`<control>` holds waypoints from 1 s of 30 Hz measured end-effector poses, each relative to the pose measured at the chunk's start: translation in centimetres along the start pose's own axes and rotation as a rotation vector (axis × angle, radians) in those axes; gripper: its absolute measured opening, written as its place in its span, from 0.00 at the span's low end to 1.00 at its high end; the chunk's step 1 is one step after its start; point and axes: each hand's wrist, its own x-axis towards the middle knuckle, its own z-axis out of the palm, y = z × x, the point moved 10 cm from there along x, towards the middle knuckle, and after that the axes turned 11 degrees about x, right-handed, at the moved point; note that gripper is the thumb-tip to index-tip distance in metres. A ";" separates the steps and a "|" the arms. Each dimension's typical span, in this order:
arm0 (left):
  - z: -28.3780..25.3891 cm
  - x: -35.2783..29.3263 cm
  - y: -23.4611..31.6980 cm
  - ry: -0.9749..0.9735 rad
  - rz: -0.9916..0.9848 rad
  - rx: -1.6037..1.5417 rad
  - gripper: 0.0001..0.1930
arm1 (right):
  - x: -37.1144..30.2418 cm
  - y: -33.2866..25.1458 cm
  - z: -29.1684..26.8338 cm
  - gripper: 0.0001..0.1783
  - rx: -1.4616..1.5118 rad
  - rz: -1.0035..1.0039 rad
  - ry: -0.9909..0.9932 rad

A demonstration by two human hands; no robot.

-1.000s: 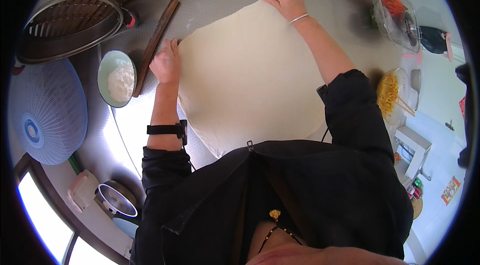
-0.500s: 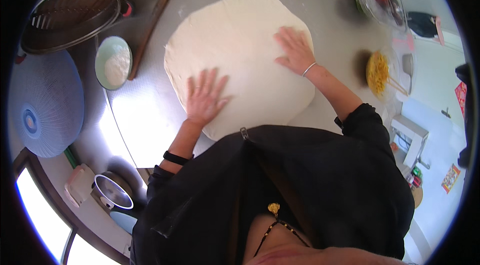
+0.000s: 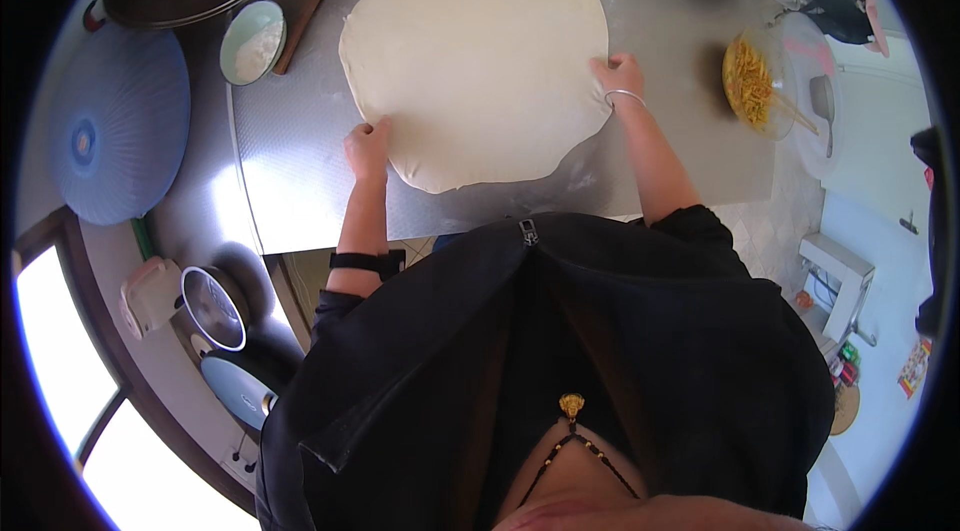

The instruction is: The person rolls a ball of dough into a large, thin, roughly circular sheet using a wooden rolling pin on a floured countertop. They repeatedly rotate and lift the dough to ensure even thinning. At the end, they place a bowl of mixed vegetables onto the center of the sheet.

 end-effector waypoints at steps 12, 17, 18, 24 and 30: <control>0.0 -1.1 -5.0 -0.114 -0.105 -0.890 0.24 | -3.6 3.7 1.3 0.23 0.893 0.352 -0.239; 4.2 -6.9 -4.9 -0.373 -0.254 -0.779 0.23 | -9.8 4.9 3.8 0.24 0.686 0.501 -0.402; 4.6 -7.6 -4.0 -0.380 -0.205 -0.747 0.23 | -10.4 4.4 4.4 0.25 0.627 0.480 -0.432; 4.4 -8.5 -4.0 -0.298 -0.087 -0.741 0.14 | -13.3 4.0 5.0 0.23 0.867 0.449 -0.474; 3.2 -10.4 -11.0 -0.302 -0.147 -0.827 0.09 | -17.1 11.1 3.3 0.19 1.011 0.627 -0.471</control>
